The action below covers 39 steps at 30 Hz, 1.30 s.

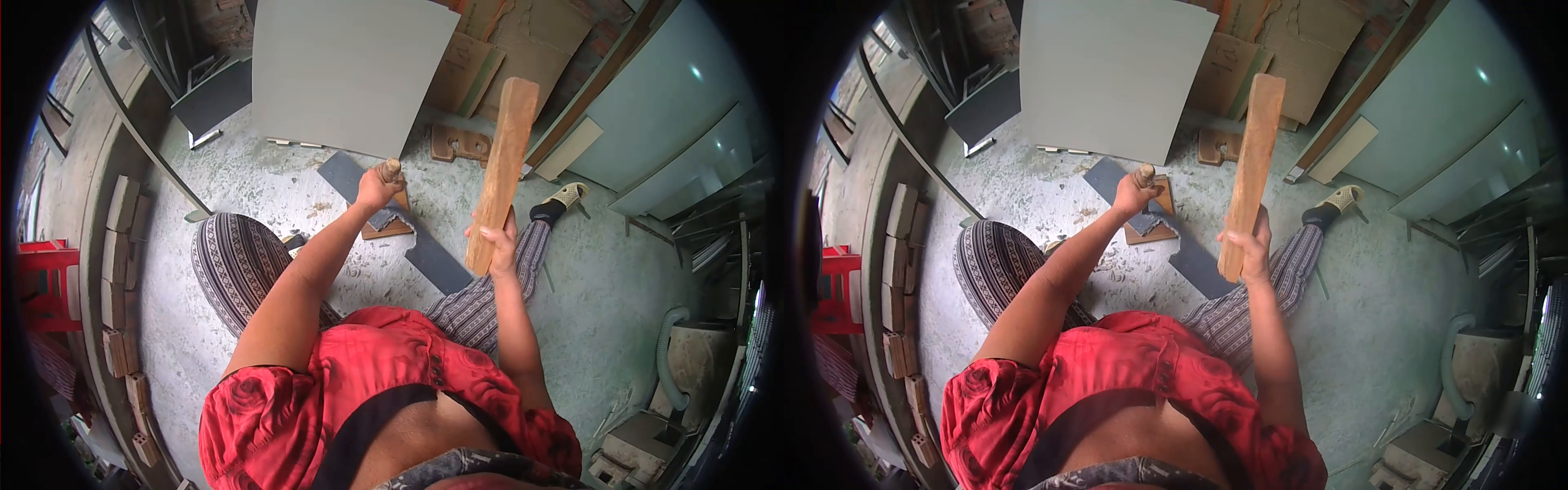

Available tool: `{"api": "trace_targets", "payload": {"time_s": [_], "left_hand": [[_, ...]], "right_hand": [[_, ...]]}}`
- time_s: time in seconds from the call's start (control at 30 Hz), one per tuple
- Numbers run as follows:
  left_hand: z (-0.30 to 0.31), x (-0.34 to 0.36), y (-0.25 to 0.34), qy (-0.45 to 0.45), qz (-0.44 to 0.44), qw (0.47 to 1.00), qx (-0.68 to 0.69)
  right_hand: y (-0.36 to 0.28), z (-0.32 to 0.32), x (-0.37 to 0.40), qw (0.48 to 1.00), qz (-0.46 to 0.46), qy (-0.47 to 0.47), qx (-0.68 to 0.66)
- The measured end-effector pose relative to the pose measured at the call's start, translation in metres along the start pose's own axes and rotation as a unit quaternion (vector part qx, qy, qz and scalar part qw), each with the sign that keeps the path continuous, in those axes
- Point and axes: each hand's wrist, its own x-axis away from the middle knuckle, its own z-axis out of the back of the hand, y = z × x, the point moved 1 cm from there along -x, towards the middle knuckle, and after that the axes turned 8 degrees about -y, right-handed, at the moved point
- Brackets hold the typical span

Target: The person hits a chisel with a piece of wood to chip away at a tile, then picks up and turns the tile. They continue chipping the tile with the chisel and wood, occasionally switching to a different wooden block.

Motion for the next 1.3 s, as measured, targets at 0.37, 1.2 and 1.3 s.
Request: {"api": "trace_targets", "payload": {"time_s": [0.37, 1.2, 1.3], "left_hand": [[-0.003, -0.002, -0.011, -0.011, -0.016, 1.000, 0.002], [-0.009, 0.001, -0.006, -0.038, -0.047, 0.998, -0.012], [-0.015, -0.010, -0.015, -0.041, -0.013, 0.993, -0.107]], "right_hand": [[-0.027, -0.040, 0.027, 0.979, -0.102, -0.106, -0.145], [0.002, -0.062, 0.020, 0.979, -0.055, -0.115, 0.157], [0.017, -0.054, 0.018, 0.940, -0.304, -0.152, 0.035]]}}
